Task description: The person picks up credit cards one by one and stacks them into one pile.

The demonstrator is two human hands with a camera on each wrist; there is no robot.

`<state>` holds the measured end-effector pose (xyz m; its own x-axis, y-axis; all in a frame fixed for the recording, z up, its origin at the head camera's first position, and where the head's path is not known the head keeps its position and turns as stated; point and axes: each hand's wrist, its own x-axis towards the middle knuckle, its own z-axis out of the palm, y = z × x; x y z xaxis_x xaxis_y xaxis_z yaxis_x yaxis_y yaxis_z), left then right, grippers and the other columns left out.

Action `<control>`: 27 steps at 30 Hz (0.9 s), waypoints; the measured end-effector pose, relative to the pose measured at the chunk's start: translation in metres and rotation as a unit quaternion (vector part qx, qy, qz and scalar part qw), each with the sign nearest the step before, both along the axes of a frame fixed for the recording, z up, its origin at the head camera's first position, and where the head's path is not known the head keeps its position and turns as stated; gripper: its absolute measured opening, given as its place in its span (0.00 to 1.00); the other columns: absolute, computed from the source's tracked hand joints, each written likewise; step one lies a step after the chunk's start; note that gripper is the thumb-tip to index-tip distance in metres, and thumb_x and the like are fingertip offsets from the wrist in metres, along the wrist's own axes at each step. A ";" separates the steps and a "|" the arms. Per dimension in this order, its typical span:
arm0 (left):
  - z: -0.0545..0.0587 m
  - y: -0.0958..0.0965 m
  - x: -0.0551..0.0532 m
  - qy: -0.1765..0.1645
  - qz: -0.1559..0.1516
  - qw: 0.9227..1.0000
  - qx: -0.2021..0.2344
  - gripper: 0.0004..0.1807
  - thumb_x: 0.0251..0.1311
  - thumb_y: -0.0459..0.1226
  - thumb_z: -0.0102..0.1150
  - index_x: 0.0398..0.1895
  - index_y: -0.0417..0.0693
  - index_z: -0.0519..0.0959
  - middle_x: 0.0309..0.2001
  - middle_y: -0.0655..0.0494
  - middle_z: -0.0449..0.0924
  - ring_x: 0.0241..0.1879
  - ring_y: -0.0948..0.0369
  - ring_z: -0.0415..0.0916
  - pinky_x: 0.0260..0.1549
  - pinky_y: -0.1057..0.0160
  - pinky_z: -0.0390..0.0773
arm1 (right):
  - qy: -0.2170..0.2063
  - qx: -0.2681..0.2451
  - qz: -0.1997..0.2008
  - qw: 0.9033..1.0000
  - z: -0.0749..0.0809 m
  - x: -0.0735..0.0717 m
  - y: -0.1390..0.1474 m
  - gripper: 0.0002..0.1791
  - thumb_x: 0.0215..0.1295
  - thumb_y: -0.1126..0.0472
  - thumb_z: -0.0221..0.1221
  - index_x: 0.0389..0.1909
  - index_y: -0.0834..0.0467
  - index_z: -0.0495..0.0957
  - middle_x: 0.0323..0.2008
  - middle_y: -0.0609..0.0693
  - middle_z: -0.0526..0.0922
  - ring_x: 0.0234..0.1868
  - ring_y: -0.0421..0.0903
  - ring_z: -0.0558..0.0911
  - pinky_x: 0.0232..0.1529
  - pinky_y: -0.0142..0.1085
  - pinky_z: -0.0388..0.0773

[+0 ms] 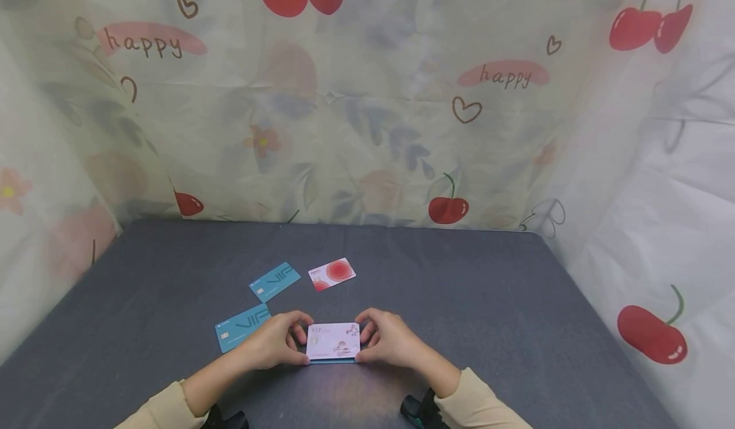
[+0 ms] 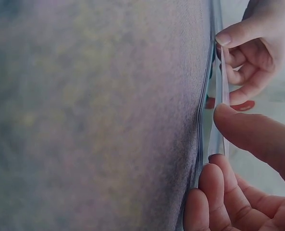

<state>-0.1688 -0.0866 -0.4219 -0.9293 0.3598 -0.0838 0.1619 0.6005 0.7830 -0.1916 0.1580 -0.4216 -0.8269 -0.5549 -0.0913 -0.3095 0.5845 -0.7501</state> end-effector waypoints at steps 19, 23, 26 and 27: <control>-0.003 0.000 -0.003 0.000 -0.012 1.000 -0.017 0.28 0.38 0.32 0.74 0.47 0.35 0.75 0.26 0.54 0.73 0.20 0.62 0.67 0.20 0.69 0.66 | 0.013 0.000 0.003 1.000 0.000 0.001 0.001 0.28 0.43 0.64 0.71 0.47 0.66 0.73 0.30 0.53 0.77 0.25 0.34 0.75 0.27 0.25 0.74; -0.003 0.000 -0.002 0.005 -0.015 1.000 -0.020 0.28 0.37 0.32 0.74 0.47 0.35 0.75 0.26 0.54 0.73 0.21 0.62 0.67 0.20 0.70 0.65 | 0.017 0.015 -0.002 1.000 0.000 0.001 -0.001 0.28 0.43 0.63 0.71 0.47 0.65 0.73 0.30 0.50 0.77 0.25 0.35 0.75 0.27 0.25 0.73; -0.003 -0.001 -0.003 0.007 -0.017 1.000 -0.022 0.28 0.37 0.32 0.74 0.46 0.35 0.75 0.26 0.54 0.73 0.21 0.62 0.66 0.19 0.70 0.64 | 0.017 0.028 -0.005 0.999 0.000 0.001 -0.002 0.27 0.44 0.62 0.71 0.47 0.65 0.74 0.31 0.49 0.77 0.26 0.36 0.75 0.27 0.25 0.73; -0.002 -0.001 -0.002 0.007 -0.017 1.000 -0.023 0.28 0.37 0.32 0.74 0.46 0.35 0.76 0.26 0.54 0.73 0.21 0.62 0.66 0.19 0.70 0.64 | 0.018 0.030 -0.006 0.999 0.000 0.001 -0.002 0.27 0.44 0.62 0.71 0.47 0.65 0.74 0.31 0.49 0.77 0.26 0.36 0.75 0.27 0.26 0.73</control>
